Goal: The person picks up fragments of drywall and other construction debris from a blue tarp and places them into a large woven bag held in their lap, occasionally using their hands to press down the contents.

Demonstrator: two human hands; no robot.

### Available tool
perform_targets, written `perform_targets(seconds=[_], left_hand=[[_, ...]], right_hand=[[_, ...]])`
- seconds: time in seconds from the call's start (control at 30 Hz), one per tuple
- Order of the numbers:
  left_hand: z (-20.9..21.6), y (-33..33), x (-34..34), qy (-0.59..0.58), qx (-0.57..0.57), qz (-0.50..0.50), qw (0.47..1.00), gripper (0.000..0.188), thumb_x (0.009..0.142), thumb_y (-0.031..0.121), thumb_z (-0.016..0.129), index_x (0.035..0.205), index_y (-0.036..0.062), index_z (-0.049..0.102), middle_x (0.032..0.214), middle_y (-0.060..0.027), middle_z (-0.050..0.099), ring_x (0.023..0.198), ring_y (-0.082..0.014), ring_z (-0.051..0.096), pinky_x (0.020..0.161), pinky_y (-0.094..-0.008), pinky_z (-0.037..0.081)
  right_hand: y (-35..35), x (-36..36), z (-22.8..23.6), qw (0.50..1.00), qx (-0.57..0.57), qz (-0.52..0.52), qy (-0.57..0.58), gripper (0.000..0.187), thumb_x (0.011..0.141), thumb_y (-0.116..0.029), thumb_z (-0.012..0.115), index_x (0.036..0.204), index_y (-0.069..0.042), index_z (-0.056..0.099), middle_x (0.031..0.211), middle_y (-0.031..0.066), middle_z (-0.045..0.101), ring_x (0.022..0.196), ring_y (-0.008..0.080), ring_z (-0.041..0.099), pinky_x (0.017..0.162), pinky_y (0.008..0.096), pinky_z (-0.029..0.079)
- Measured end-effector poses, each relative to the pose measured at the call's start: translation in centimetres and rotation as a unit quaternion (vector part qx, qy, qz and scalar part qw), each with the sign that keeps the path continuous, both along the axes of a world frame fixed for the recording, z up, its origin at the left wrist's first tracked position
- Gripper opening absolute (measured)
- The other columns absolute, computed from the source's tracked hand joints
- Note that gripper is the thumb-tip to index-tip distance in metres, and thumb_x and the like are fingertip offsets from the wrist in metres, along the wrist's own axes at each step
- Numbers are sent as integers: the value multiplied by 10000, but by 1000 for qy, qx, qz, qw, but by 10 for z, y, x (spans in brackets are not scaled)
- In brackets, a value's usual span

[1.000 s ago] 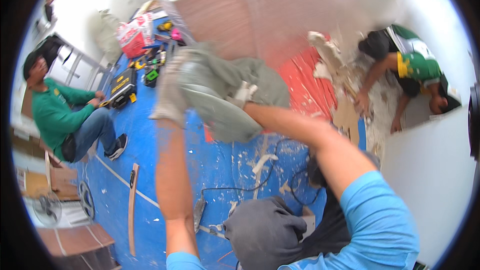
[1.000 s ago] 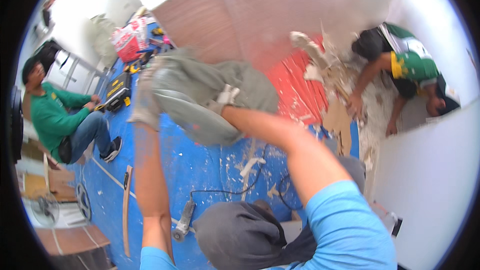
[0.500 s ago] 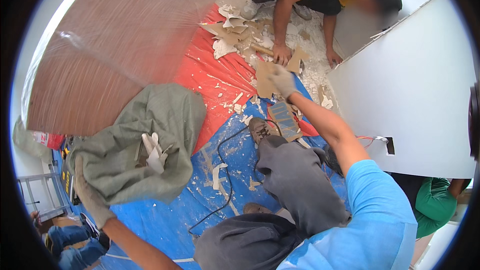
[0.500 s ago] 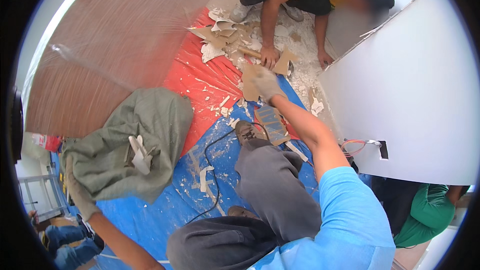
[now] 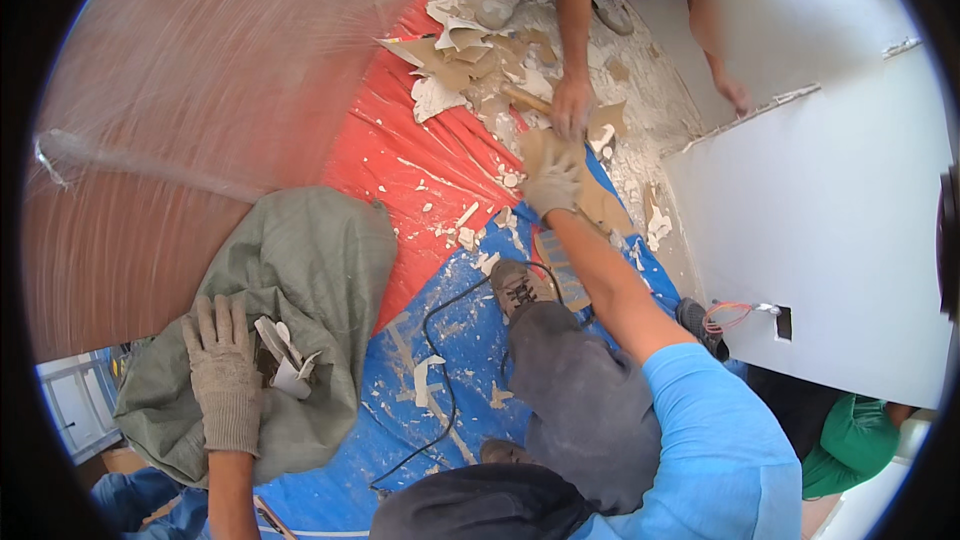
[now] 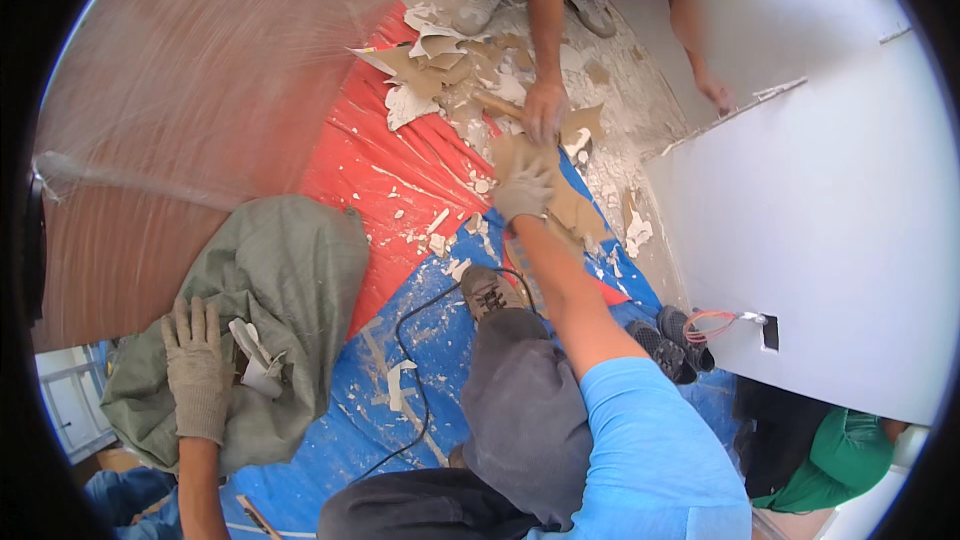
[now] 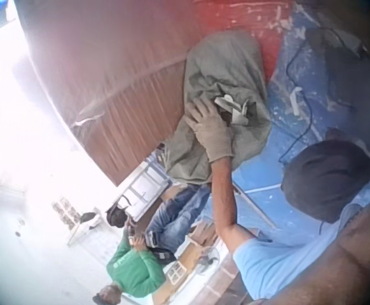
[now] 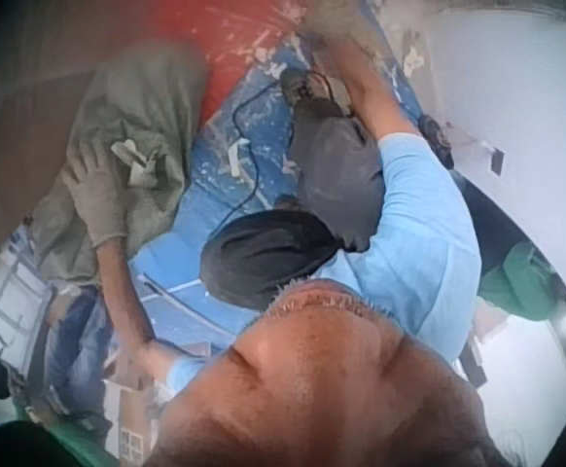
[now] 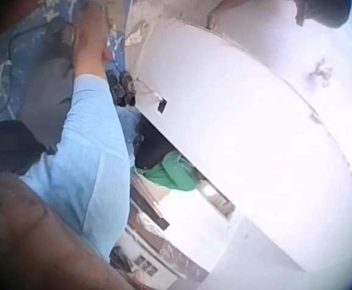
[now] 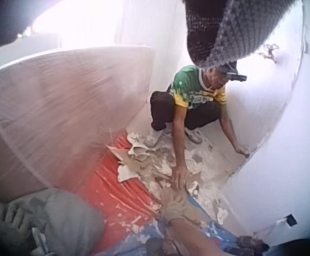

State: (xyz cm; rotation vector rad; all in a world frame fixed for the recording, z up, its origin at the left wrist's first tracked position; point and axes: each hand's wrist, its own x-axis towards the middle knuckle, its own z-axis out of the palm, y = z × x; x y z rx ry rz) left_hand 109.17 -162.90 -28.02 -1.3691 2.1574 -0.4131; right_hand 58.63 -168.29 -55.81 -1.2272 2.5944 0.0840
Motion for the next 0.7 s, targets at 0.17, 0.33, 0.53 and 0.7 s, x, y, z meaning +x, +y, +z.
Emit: perform_targets(seconds=[0.17, 0.33, 0.53, 0.7], left_hand=[[-18, -8, 77, -71, 11, 76, 995, 437, 936, 188, 562, 1352, 60, 598, 1217, -83, 648, 1208, -258, 580, 1101, -438, 405], [-8, -24, 93, 130, -106, -69, 983, 166, 896, 175, 589, 995, 90, 691, 1032, -118, 682, 1066, -283, 632, 941, -446, 473], [94, -127, 64, 319, -176, -7, 931, 285, 926, 203, 545, 1020, 59, 772, 1077, -210, 736, 1010, -387, 700, 901, -494, 556], [127, -125, 11, 352, -194, 111, 909, 327, 938, 188, 512, 1116, 70, 759, 1175, -224, 714, 1073, -386, 692, 967, -493, 543]], right_hand=[[-8, -61, -15, 979, -122, 30, -159, 850, 900, -383, 696, 1580, -67, 295, 1442, 327, 505, 1363, 439, 494, 1069, 503, 465], [22, -69, -10, 902, -266, 157, -303, 563, 890, -296, 706, 1378, -37, 598, 1275, 178, 671, 1160, 309, 636, 1037, 409, 475], [76, -106, 109, 898, -286, 88, -324, 511, 814, -71, 728, 1313, -37, 629, 1110, 70, 700, 969, 197, 673, 864, 329, 544], [68, -56, 282, 774, -339, 121, -521, 441, 902, -26, 693, 1332, -35, 596, 1116, 38, 679, 968, 154, 667, 868, 303, 558]])
